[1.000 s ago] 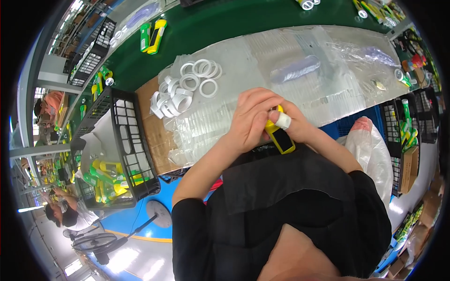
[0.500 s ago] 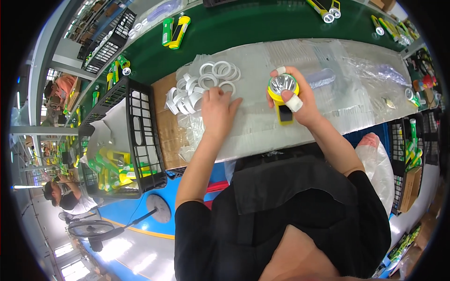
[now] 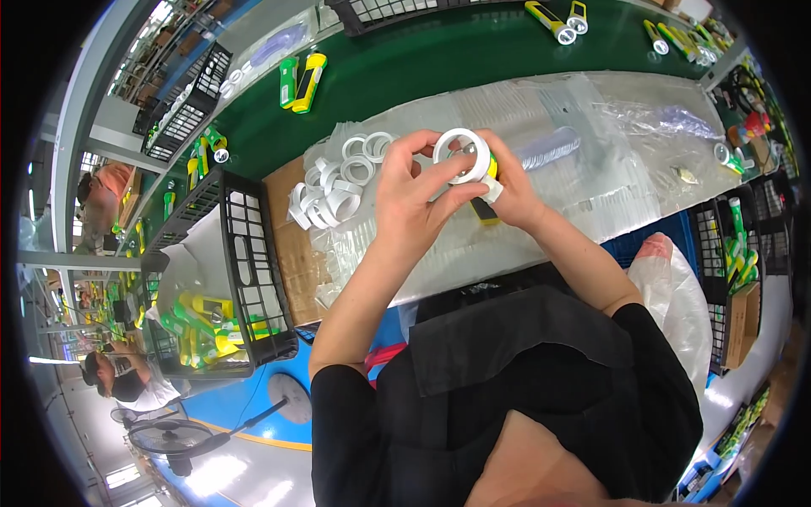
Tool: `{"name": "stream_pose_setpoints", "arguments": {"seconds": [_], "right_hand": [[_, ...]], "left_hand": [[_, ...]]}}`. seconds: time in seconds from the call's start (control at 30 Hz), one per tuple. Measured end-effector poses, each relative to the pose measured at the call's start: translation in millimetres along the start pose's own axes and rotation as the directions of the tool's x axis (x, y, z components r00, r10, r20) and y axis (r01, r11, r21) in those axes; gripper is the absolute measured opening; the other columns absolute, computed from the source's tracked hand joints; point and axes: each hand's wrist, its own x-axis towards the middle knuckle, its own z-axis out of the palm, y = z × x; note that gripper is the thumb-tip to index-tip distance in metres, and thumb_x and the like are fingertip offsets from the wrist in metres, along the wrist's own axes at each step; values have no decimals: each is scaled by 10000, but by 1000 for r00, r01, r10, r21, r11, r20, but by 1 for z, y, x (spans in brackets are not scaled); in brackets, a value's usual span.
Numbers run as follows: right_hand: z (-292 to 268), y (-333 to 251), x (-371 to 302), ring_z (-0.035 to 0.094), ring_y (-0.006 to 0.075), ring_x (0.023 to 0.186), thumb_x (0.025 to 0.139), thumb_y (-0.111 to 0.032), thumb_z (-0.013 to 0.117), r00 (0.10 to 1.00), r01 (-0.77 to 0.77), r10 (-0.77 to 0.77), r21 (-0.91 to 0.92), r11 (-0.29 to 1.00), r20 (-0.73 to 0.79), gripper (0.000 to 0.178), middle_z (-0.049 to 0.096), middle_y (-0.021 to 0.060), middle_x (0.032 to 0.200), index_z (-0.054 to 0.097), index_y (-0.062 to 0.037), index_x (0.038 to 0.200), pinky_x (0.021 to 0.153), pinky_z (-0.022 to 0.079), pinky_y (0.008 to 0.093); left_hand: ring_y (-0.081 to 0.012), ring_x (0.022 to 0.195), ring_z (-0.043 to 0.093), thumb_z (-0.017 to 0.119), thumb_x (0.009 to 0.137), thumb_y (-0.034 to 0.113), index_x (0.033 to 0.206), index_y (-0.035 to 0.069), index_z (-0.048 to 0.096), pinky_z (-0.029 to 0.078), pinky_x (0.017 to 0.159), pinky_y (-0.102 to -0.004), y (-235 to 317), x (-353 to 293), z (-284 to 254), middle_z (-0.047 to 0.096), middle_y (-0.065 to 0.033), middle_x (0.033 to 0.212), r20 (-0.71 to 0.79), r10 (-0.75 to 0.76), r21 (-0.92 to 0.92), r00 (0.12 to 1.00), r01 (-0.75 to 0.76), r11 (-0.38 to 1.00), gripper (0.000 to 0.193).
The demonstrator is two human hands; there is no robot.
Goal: Assembling plastic flashlights by attaching lens caps and internal components to the flashlight bodies on a production line.
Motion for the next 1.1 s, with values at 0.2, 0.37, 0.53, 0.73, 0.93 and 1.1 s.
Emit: {"name": "stream_pose_setpoints", "arguments": {"seconds": [0.2,0.37,0.53,0.73,0.93,1.1], "right_hand": [[-11,4,-2,531,176,1139,924,-216,665,989,-145,136,198,969,55,531,547,87,1235,415,-62,1366,964,431,318],[-36,-18,8,541,214,1202,857,-359,740,995,-41,35,65,997,90,637,518,118,1329,478,-52,1349,965,460,350],[-82,-59,27,613,246,1056,772,-196,805,929,306,-111,-566,765,352,452,590,104,1187,609,-31,1143,833,513,333],[-76,-112,66,552,240,775,717,-101,733,788,269,280,-715,646,549,329,530,78,891,604,-38,1013,657,467,349],[-77,-123,88,559,254,779,678,-18,654,591,237,483,-712,661,646,246,506,89,862,545,-12,899,671,469,352],[-76,-119,87,584,269,726,672,5,641,602,208,558,-787,581,571,271,565,111,822,561,1,930,632,476,361]], "left_hand": [[-195,919,566,858,671,244,1003,90,746,442,655,-296,-4,2,-2,582,-72,1073,39,62,98,997,-66,993,382],[-197,879,564,858,676,219,1021,117,748,458,672,-305,5,12,-5,590,-70,1060,134,33,65,990,-42,997,376],[-264,927,589,852,680,208,1072,137,709,496,739,-371,11,16,3,599,-81,1086,202,42,57,979,-55,997,422],[-330,961,631,821,718,173,1086,124,601,512,739,-419,7,14,30,643,-116,1083,190,15,-20,982,-12,1000,431],[-326,890,653,800,755,163,1042,100,568,517,714,-402,9,15,37,674,-109,988,214,-82,-130,973,112,985,374],[-318,888,651,797,758,162,1024,101,578,512,721,-412,7,17,38,679,-95,975,214,-60,-151,975,94,984,350]]}}
